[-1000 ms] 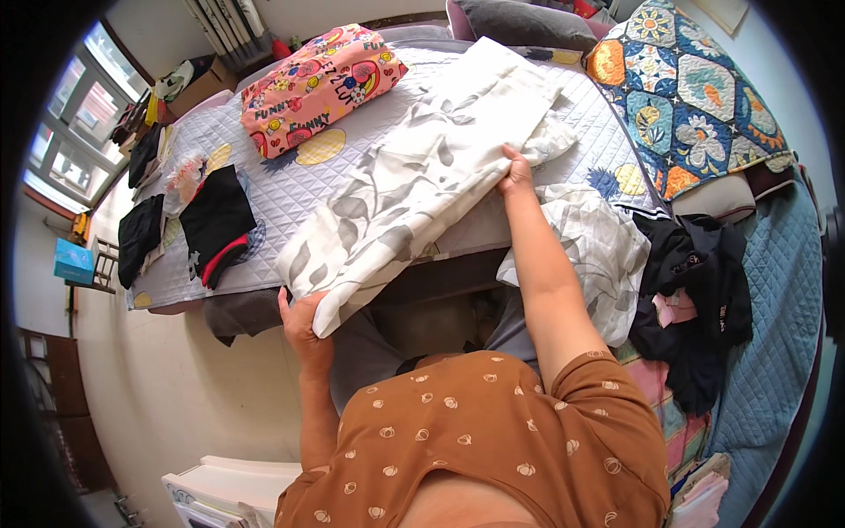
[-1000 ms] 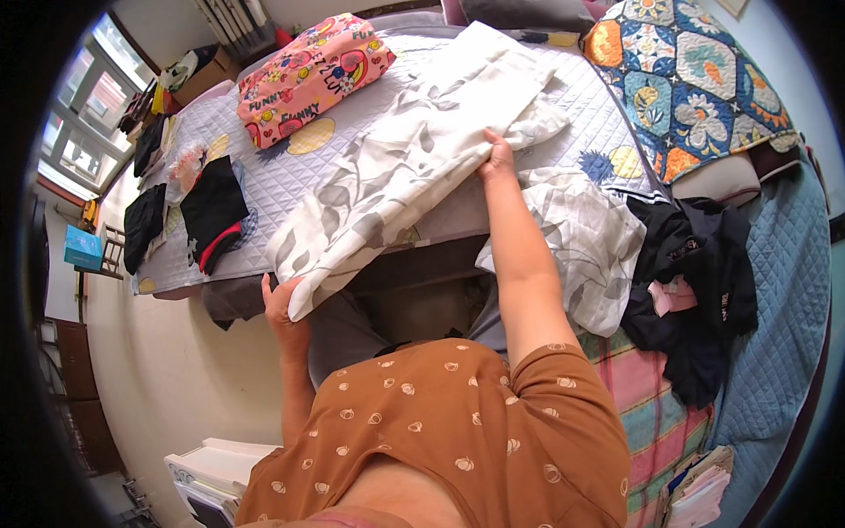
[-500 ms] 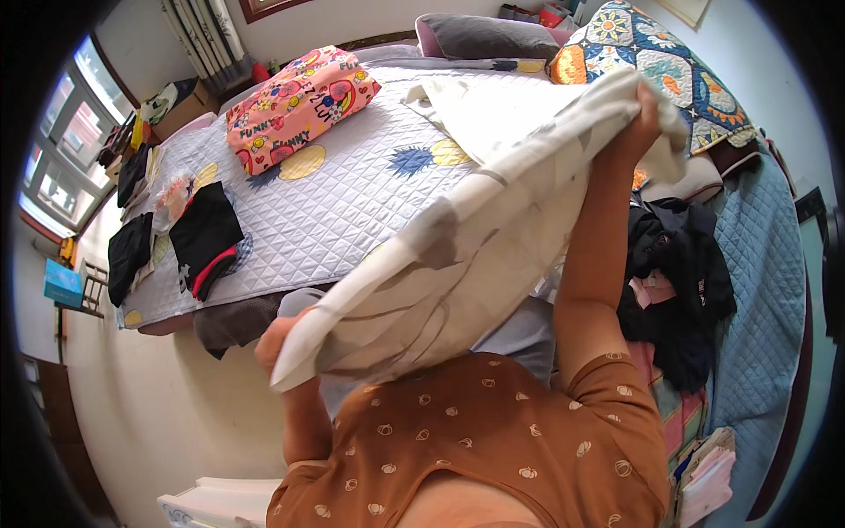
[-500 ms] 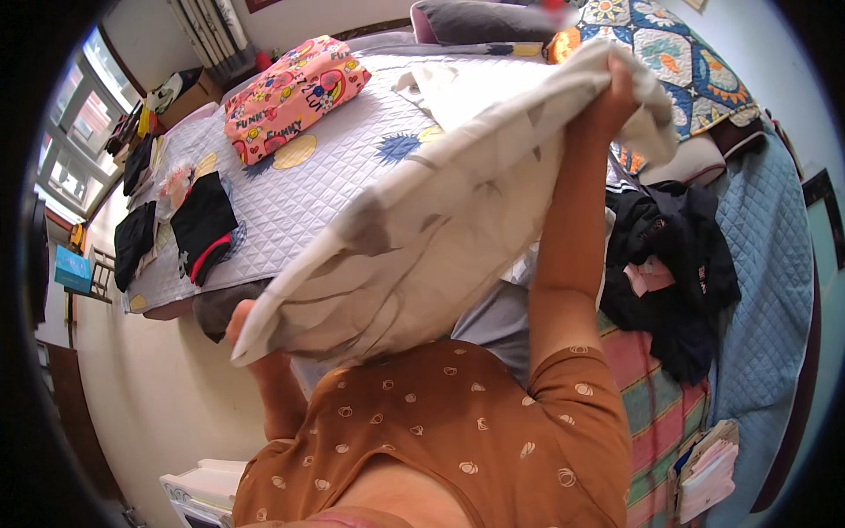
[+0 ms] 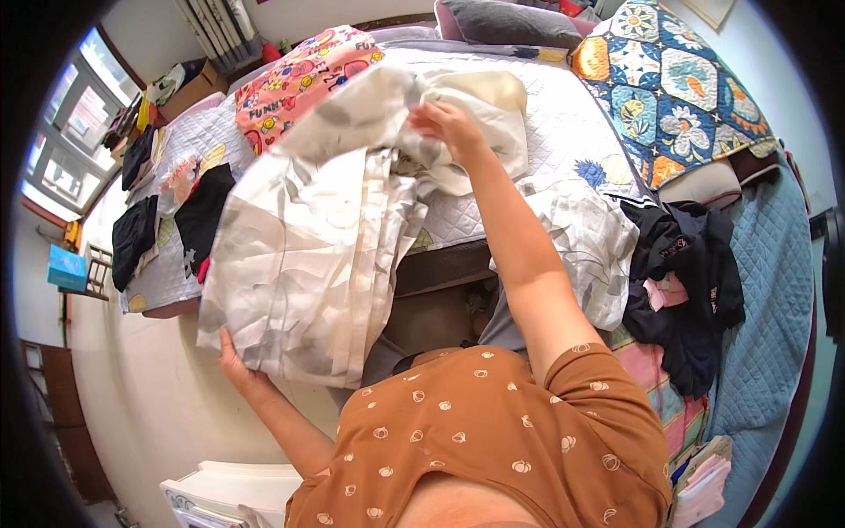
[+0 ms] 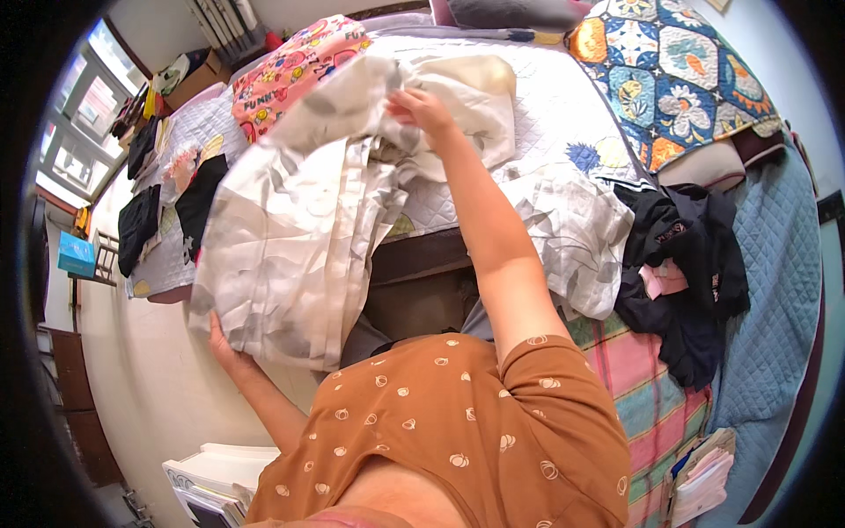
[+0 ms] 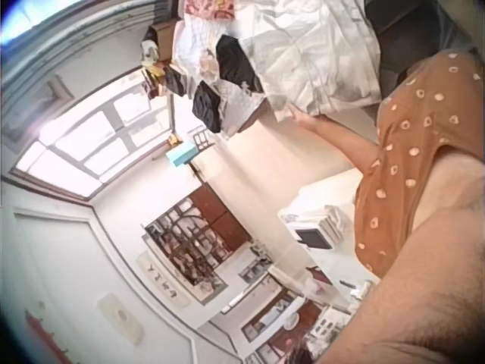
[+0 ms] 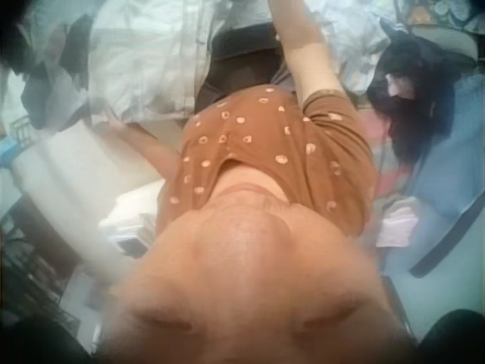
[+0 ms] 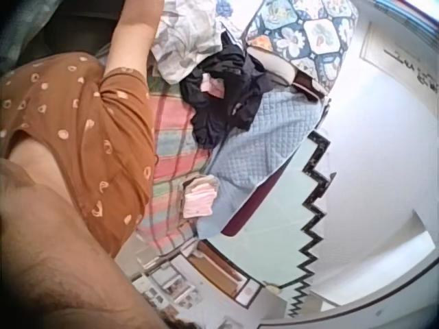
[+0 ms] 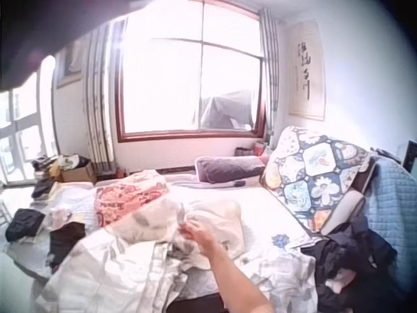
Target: The person sits on a bed and folds various clothing items by hand. They fold a light blue garment, a red item, a black item, a pink patterned item, and a white patterned sheet, placing each folded item into a neat stack on the bed.
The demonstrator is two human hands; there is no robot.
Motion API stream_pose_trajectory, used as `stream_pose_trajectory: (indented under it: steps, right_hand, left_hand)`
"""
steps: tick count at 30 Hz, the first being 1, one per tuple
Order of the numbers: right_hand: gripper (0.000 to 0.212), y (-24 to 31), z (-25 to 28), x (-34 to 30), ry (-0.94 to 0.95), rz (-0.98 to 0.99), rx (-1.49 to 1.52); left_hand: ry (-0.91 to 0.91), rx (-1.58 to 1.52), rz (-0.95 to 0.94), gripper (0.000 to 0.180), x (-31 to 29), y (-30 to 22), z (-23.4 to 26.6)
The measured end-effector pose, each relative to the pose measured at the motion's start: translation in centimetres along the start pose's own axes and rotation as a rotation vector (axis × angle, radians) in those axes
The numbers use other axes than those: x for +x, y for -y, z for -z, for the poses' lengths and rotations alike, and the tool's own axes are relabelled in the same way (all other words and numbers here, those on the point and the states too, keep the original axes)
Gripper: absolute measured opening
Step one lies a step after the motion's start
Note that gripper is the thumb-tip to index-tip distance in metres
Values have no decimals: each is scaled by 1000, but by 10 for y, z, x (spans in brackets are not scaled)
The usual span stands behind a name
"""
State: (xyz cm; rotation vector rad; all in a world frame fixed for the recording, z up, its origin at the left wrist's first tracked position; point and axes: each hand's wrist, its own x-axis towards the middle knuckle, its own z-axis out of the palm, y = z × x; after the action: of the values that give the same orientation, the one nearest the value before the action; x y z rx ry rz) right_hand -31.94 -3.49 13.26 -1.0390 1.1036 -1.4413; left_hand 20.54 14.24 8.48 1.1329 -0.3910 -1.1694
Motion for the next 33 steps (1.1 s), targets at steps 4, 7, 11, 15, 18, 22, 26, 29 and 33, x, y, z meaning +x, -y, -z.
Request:
stream_pose_trajectory:
  steps: [4, 7, 11, 15, 18, 22, 26, 29, 33]
  right_hand:
    - [19, -117, 94, -20, -629, -254, 162]
    - [25, -137, 110, -39, -1213, -35, -85]
    - [34, -140, 157, -13, -1461, 220, -407]
    - [43, -101, 170, 31, -974, -155, 522]
    - [35, -104, 195, 51, -427, -299, 755]
    - [33, -58, 174, 54, -404, -155, 771]
    - [41, 36, 248, 42, -481, 142, 481]
    - [37, 124, 284, 30, -537, 392, 397]
    - [37, 216, 287, -1, -579, 516, 407]
  left_hand:
    - [81, 5, -9, 43, 11, 43, 10]
    - [164, -142, 166, 48, -17, 39, -11]
    - [178, -112, 123, 51, -51, 35, -32]
    - [215, 186, 75, 54, -45, 50, -16]
    - [183, 312, 71, 55, -24, 57, -43]
    - [153, 217, -50, 63, -21, 34, -92]
    - [387, 174, -152, 55, -10, -4, -171]
    - [546, 188, -231, 52, 5, -27, -221]
    - [618, 161, -225, 40, 34, -35, -254]
